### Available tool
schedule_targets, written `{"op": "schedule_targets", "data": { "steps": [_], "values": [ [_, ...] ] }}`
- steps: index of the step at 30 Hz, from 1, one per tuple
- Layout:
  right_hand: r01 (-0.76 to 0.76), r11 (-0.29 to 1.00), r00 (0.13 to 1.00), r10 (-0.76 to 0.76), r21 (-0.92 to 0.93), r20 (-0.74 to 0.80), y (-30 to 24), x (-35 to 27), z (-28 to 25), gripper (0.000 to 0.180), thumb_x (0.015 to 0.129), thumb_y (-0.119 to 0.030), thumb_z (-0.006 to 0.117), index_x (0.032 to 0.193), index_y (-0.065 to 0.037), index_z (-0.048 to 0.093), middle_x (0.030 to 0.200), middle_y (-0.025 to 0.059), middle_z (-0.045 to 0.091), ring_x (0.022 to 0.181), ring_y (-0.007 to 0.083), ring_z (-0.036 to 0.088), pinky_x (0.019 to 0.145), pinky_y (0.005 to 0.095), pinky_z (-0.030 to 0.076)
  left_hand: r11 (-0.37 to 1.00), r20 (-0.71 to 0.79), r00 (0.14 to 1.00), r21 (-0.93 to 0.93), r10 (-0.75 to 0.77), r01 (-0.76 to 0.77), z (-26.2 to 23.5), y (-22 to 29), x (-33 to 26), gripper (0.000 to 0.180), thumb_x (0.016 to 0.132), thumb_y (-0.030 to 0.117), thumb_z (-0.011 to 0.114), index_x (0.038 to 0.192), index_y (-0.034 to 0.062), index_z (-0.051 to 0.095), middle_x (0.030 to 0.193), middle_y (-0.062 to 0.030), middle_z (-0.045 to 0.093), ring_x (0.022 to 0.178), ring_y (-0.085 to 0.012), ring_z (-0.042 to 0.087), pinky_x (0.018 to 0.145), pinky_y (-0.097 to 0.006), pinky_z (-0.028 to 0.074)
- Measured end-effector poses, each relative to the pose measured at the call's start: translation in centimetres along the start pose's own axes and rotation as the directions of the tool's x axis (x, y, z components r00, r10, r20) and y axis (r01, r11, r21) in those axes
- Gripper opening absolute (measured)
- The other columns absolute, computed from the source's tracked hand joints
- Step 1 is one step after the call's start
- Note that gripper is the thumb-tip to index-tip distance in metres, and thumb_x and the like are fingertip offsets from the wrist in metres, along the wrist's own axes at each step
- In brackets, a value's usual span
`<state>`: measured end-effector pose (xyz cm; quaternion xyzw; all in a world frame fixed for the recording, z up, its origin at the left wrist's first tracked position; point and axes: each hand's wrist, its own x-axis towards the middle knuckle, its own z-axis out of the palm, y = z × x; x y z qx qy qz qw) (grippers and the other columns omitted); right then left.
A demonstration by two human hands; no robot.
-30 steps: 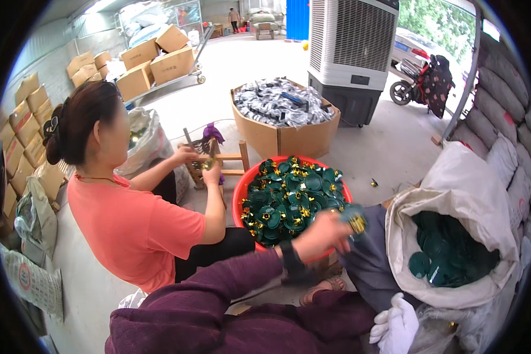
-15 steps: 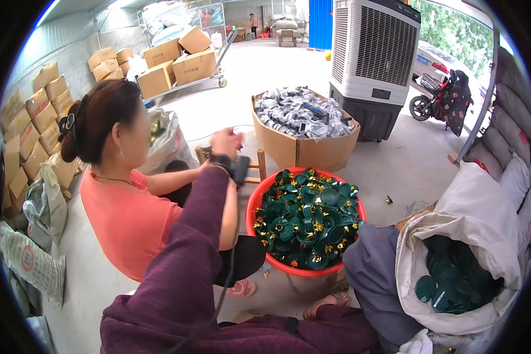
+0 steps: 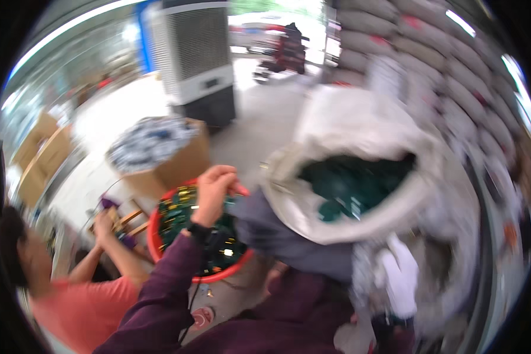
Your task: Assembling small green plastic components with gold-colored decorative pieces.
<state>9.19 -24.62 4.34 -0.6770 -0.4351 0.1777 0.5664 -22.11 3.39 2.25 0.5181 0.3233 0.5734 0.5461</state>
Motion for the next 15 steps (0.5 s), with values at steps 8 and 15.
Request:
{"op": "schedule_targets", "data": {
  "steps": [8,15],
  "values": [
    [-0.395,0.919,0.909,0.390,0.002,-0.147,1.8,-2.1,-5.8,0.041,0.092,-0.013,0.060,0.130,-0.001,0.054,0.091,0.0033,0.061,0.060,0.0069,0.054,0.050,0.0223,0.046,0.803,0.736,0.671,0.341,0.095,-0.489,15.3,-3.6,-1.8,0.025,0.080,0.009,0.063,0.104,0.0025,0.067,0.086,-0.0161,0.068,0.075,-0.0277,0.068,0.068,-0.035,0.054],
    [-0.419,0.846,0.905,0.359,-0.331,-0.226,4.2,-1.1,-9.0,0.045,0.089,-0.025,0.060,0.129,-0.004,0.056,0.087,0.0090,0.067,0.067,0.0167,0.064,0.062,0.0323,0.052,0.267,0.802,0.584,0.594,-0.124,-0.759,19.2,-9.8,-0.8,0.051,0.080,0.024,0.064,0.127,0.0046,0.056,0.112,-0.0218,0.061,0.096,-0.0398,0.062,0.083,-0.045,0.051]
  ]
}}
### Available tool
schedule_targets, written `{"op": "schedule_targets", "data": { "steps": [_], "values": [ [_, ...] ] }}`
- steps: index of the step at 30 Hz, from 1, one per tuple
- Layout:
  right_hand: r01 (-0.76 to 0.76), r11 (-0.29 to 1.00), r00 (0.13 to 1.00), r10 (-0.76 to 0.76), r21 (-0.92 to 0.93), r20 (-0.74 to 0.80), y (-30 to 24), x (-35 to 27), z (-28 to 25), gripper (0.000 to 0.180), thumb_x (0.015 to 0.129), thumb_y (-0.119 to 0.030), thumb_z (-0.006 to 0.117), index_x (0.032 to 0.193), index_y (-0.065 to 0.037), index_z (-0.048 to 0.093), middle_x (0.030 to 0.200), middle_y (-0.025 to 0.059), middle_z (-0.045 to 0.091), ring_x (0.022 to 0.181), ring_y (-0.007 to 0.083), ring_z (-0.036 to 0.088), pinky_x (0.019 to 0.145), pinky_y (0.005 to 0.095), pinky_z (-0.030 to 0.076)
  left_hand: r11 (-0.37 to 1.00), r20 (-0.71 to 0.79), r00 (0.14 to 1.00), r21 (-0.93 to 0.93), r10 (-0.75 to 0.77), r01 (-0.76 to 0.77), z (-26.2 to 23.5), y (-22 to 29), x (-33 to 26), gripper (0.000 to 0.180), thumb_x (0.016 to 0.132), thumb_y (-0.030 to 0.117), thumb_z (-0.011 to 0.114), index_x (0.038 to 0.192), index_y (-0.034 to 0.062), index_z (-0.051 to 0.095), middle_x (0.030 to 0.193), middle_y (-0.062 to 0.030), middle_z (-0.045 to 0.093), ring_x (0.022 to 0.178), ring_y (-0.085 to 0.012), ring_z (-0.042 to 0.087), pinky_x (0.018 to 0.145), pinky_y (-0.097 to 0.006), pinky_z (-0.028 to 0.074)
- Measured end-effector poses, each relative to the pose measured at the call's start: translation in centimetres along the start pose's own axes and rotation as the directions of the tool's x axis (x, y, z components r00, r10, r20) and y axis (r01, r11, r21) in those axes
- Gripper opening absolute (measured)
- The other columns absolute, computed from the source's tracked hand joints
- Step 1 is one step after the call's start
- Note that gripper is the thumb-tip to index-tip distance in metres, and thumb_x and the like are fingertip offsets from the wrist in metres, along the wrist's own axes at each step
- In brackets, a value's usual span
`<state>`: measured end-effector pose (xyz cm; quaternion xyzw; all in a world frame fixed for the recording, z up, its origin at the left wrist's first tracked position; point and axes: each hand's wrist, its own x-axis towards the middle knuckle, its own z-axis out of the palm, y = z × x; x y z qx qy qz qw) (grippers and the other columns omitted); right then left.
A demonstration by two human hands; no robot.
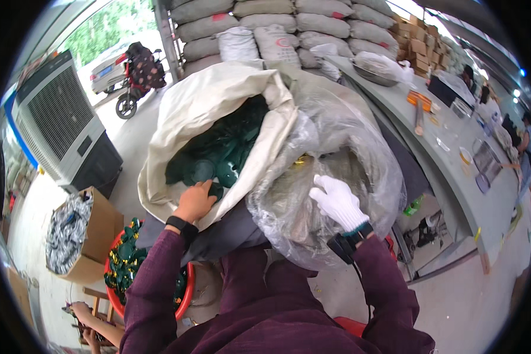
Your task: Assembling small green plastic components with gold-colored decorative pieces.
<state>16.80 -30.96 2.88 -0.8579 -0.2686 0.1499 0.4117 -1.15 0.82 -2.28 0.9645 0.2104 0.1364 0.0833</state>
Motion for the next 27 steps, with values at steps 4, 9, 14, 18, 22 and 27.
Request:
{"op": "schedule_targets", "data": {
  "steps": [4,9,14,18,22,27],
  "values": [
    [0.125,0.937,0.987,-0.151,-0.325,-0.055,0.8,4.1,-0.9,0.040,0.087,-0.027,0.055,0.123,-0.008,0.059,0.103,0.0215,0.065,0.100,0.0399,0.062,0.085,0.0474,0.049,0.998,0.006,0.999,0.041,-0.044,0.044,0.7,0.5,-0.1,0.061,0.076,0.030,0.070,0.129,0.0036,0.054,0.114,-0.0214,0.058,0.100,-0.0391,0.061,0.084,-0.045,0.051],
    [0.299,0.749,0.932,-0.361,-0.592,0.015,0.1,8.5,1.9,0.028,0.086,-0.021,0.054,0.107,-0.006,0.063,0.104,0.0206,0.065,0.097,0.0384,0.063,0.082,0.0487,0.050,0.962,-0.040,0.969,-0.137,-0.242,0.235,1.4,0.3,-1.3,0.071,0.066,0.040,0.079,0.123,0.0039,0.058,0.114,-0.0213,0.056,0.104,-0.0391,0.059,0.088,-0.044,0.050],
    [0.291,0.548,0.904,-0.425,-0.784,0.039,1.3,12.4,5.3,0.022,0.079,-0.015,0.057,0.093,-0.003,0.069,0.100,0.0180,0.066,0.090,0.0357,0.066,0.079,0.0458,0.053,0.947,-0.090,0.964,-0.230,-0.250,0.224,2.2,-0.5,-1.8,0.069,0.064,0.042,0.081,0.119,0.0053,0.061,0.117,-0.0212,0.057,0.105,-0.0380,0.059,0.088,-0.044,0.050],
    [0.116,0.651,0.850,-0.456,-0.750,-0.265,-1.3,13.6,6.9,0.023,0.079,-0.017,0.059,0.095,-0.004,0.070,0.101,0.0169,0.067,0.090,0.0352,0.067,0.075,0.0469,0.054,0.940,-0.113,0.956,-0.244,-0.272,0.239,2.1,-1.8,-2.4,0.068,0.063,0.040,0.081,0.119,0.0066,0.061,0.116,-0.0205,0.058,0.103,-0.0379,0.061,0.087,-0.044,0.050],
    [0.177,0.326,0.912,-0.409,-0.929,0.030,9.8,23.9,5.8,0.044,0.079,-0.017,0.057,0.117,0.002,0.064,0.079,0.0172,0.063,0.063,0.0332,0.062,0.034,0.0506,0.038,0.936,-0.101,0.980,-0.328,-0.171,0.130,2.2,-0.2,-0.1,0.066,0.064,0.039,0.081,0.118,0.0072,0.062,0.112,-0.0190,0.061,0.102,-0.0368,0.062,0.088,-0.043,0.050],
    [-0.138,0.203,0.965,-0.193,-0.969,-0.178,5.0,27.3,11.2,0.020,0.079,-0.018,0.061,0.089,-0.008,0.074,0.083,0.0120,0.069,0.068,0.0275,0.067,0.041,0.0456,0.043,0.840,-0.107,0.962,-0.517,-0.252,0.163,2.6,-4.0,-2.2,0.064,0.064,0.030,0.084,0.118,0.0046,0.062,0.110,-0.0181,0.064,0.100,-0.0342,0.064,0.087,-0.040,0.051]
  ]
}}
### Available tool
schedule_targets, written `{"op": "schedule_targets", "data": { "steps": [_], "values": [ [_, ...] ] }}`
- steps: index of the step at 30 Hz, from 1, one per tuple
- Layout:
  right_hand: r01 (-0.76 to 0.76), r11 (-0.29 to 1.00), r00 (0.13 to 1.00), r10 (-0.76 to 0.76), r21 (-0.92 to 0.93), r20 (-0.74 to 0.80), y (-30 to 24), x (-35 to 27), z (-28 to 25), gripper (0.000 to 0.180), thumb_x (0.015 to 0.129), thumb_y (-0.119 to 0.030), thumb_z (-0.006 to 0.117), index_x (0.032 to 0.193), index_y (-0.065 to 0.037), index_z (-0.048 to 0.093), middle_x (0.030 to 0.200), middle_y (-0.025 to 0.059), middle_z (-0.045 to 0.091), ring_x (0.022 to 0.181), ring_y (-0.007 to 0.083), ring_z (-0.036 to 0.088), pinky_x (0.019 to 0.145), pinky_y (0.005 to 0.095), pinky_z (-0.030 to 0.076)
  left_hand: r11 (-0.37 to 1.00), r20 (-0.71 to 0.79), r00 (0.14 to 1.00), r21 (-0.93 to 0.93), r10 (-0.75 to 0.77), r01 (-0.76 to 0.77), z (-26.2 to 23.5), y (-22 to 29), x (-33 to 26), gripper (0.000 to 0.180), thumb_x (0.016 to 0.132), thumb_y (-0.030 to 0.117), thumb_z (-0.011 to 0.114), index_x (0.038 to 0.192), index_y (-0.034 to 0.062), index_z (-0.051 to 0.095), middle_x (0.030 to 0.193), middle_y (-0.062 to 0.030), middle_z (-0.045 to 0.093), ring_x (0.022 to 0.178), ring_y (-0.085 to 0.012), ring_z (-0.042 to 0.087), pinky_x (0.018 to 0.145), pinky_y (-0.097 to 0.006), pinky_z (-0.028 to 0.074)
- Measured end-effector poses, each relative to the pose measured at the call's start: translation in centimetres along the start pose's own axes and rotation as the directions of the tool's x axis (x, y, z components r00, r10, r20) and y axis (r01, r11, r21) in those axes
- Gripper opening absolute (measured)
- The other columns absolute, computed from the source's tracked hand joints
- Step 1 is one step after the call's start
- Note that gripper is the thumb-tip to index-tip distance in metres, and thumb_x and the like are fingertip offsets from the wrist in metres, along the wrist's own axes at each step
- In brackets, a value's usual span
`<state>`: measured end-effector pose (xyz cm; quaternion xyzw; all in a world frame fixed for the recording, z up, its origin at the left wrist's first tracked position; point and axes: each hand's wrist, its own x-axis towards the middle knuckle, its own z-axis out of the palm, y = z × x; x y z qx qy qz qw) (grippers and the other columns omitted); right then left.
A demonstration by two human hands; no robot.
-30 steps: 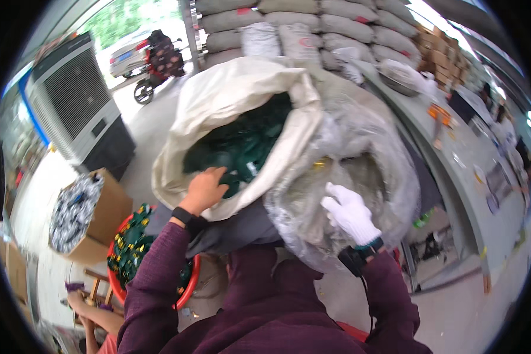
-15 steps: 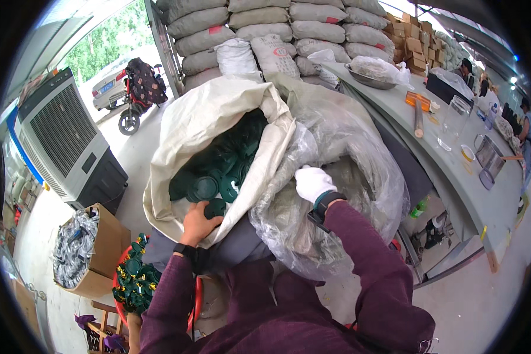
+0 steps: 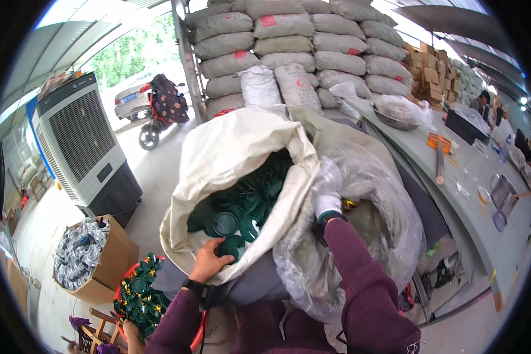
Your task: Assembling small green plastic components with gold-colored decorative pieces.
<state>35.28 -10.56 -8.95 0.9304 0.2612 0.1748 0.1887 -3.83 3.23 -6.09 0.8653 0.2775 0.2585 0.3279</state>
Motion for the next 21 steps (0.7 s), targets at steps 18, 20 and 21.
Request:
{"op": "schedule_targets", "data": {
  "steps": [18,20,21],
  "values": [
    [0.820,0.526,0.546,-0.602,0.224,-0.582,6.9,-1.7,-14.1,0.043,0.083,-0.042,0.061,0.097,-0.003,0.072,0.095,0.0169,0.070,0.089,0.0308,0.068,0.075,0.0431,0.052,0.997,0.043,0.999,-0.083,0.007,-0.004,0.6,0.8,-1.7,0.065,0.070,0.026,0.080,0.126,0.0040,0.056,0.117,-0.0186,0.063,0.105,-0.0342,0.063,0.091,-0.039,0.049],
    [0.763,0.575,0.638,-0.597,0.295,-0.486,7.2,0.7,-12.1,0.044,0.083,-0.043,0.061,0.097,-0.003,0.071,0.096,0.0171,0.070,0.090,0.0309,0.068,0.076,0.0427,0.052,0.995,-0.007,0.998,-0.076,0.062,-0.063,0.6,-0.9,-0.7,0.065,0.069,0.026,0.081,0.125,0.0052,0.057,0.117,-0.0177,0.063,0.105,-0.0319,0.063,0.090,-0.039,0.050],
    [0.700,0.627,0.712,-0.573,0.341,-0.406,6.2,0.1,-11.3,0.045,0.083,-0.044,0.061,0.098,-0.003,0.071,0.096,0.0172,0.070,0.090,0.0310,0.068,0.077,0.0425,0.052,0.999,-0.005,1.000,-0.046,-0.003,0.003,0.5,-0.5,-0.1,0.065,0.064,0.026,0.083,0.121,0.0042,0.060,0.117,-0.0178,0.064,0.105,-0.0338,0.064,0.091,-0.040,0.051]
  ]
}}
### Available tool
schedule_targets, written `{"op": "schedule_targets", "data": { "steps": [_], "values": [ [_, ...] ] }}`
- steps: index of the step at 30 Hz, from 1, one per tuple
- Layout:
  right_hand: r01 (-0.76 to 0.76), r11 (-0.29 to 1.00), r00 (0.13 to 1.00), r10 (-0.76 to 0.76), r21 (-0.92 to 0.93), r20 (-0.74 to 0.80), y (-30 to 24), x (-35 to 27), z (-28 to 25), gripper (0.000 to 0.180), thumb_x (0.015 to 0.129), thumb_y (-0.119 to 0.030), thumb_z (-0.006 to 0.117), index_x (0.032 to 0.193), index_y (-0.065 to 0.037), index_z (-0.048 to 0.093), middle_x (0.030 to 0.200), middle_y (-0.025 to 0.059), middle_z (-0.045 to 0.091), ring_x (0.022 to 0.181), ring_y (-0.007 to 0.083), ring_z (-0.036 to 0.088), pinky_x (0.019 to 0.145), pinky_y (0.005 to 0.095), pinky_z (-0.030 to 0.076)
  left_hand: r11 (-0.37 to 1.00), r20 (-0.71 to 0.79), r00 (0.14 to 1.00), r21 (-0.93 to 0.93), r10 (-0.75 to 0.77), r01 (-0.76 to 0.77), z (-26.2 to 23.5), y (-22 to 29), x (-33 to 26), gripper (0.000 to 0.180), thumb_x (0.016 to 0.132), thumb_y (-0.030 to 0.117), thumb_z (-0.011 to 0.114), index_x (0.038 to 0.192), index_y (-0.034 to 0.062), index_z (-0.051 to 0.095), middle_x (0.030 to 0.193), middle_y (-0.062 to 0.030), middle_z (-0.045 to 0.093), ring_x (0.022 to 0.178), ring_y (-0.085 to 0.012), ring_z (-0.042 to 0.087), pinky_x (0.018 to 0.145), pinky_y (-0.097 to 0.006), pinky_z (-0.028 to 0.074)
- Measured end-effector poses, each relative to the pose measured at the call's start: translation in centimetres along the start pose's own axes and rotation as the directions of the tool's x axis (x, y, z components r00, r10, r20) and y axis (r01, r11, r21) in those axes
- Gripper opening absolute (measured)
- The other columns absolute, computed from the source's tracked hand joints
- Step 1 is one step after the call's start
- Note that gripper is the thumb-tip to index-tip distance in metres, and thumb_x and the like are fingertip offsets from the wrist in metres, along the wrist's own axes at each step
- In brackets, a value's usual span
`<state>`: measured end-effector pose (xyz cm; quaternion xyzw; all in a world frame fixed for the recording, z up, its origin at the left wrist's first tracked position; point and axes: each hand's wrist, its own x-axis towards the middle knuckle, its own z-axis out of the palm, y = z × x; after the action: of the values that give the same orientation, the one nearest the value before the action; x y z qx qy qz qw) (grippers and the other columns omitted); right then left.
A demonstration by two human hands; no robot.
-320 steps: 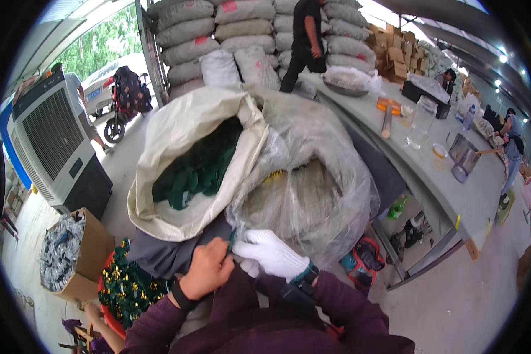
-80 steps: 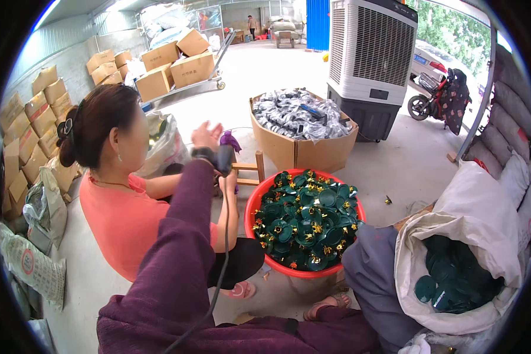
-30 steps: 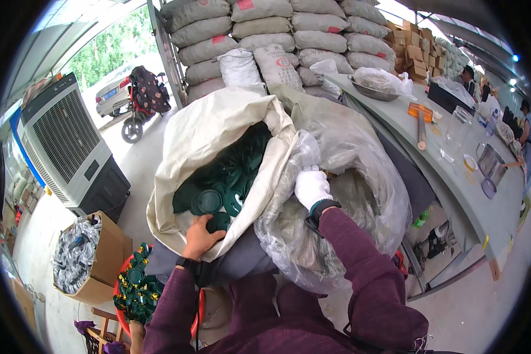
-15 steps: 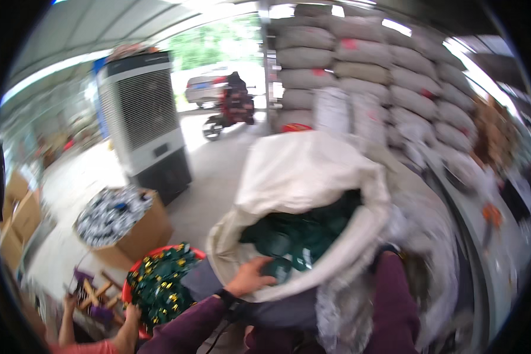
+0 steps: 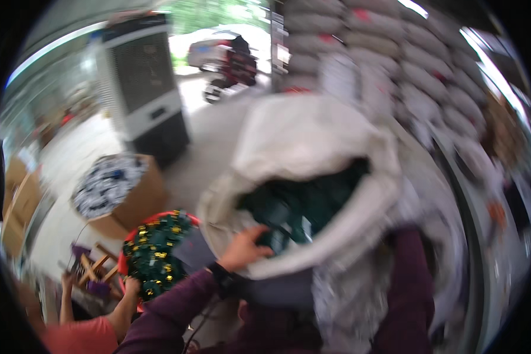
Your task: Assembling small green plastic components with gold-colored decorative pieces.
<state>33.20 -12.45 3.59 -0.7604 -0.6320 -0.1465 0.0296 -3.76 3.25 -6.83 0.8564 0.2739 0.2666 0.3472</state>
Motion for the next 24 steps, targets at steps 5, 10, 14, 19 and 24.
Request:
{"op": "schedule_targets", "data": {
  "steps": [5,10,14,19,24],
  "values": [
    [-0.313,0.950,0.934,0.306,0.013,0.187,2.6,-1.4,2.0,0.049,0.083,-0.047,0.061,0.099,-0.003,0.071,0.098,0.0178,0.070,0.093,0.0315,0.067,0.080,0.0416,0.051,0.988,-0.107,0.994,-0.144,0.036,-0.051,-0.8,-0.6,0.6,0.061,0.064,0.012,0.084,0.120,0.0007,0.060,0.099,-0.0131,0.068,0.088,-0.0216,0.066,0.081,-0.033,0.052],
    [-0.358,0.932,0.925,0.346,0.061,0.157,0.5,-7.9,0.8,0.052,0.083,-0.051,0.061,0.100,-0.002,0.071,0.099,0.0184,0.070,0.095,0.0319,0.067,0.084,0.0407,0.051,0.993,-0.050,0.999,-0.119,-0.001,-0.005,0.5,0.5,0.6,0.062,0.065,0.012,0.083,0.121,0.0004,0.060,0.091,-0.0095,0.067,0.076,-0.0162,0.061,0.071,-0.030,0.051],
    [-0.435,0.900,0.861,0.405,0.035,0.307,-1.7,-10.5,-2.7,0.065,0.080,-0.062,0.058,0.105,-0.003,0.069,0.106,0.0190,0.068,0.101,0.0332,0.065,0.088,0.0417,0.049,0.997,-0.096,0.995,-0.065,0.032,-0.039,0.9,0.2,-0.1,0.060,0.066,0.015,0.082,0.120,-0.0003,0.061,0.085,-0.0100,0.066,0.073,-0.0172,0.059,0.069,-0.030,0.049],
    [-0.457,0.888,0.863,0.427,0.057,0.269,-6.9,-12.8,-7.7,0.054,0.085,-0.054,0.056,0.112,-0.009,0.066,0.113,0.0161,0.064,0.106,0.0351,0.061,0.088,0.0470,0.049,0.993,-0.064,0.998,-0.114,-0.023,0.016,0.6,-0.5,0.3,0.056,0.068,0.012,0.079,0.119,-0.0010,0.061,0.085,-0.0097,0.066,0.074,-0.0167,0.060,0.070,-0.031,0.050],
    [-0.134,0.991,0.990,0.133,0.004,0.034,-11.1,-14.8,-6.3,0.030,0.090,-0.034,0.053,0.104,-0.011,0.064,0.097,0.0113,0.062,0.093,0.0293,0.061,0.076,0.0420,0.052,0.952,-0.052,0.997,-0.303,-0.064,0.045,0.1,-1.2,0.8,0.052,0.071,0.009,0.077,0.118,-0.0045,0.060,0.088,-0.0101,0.067,0.078,-0.0171,0.063,0.073,-0.031,0.051]
  ]
}}
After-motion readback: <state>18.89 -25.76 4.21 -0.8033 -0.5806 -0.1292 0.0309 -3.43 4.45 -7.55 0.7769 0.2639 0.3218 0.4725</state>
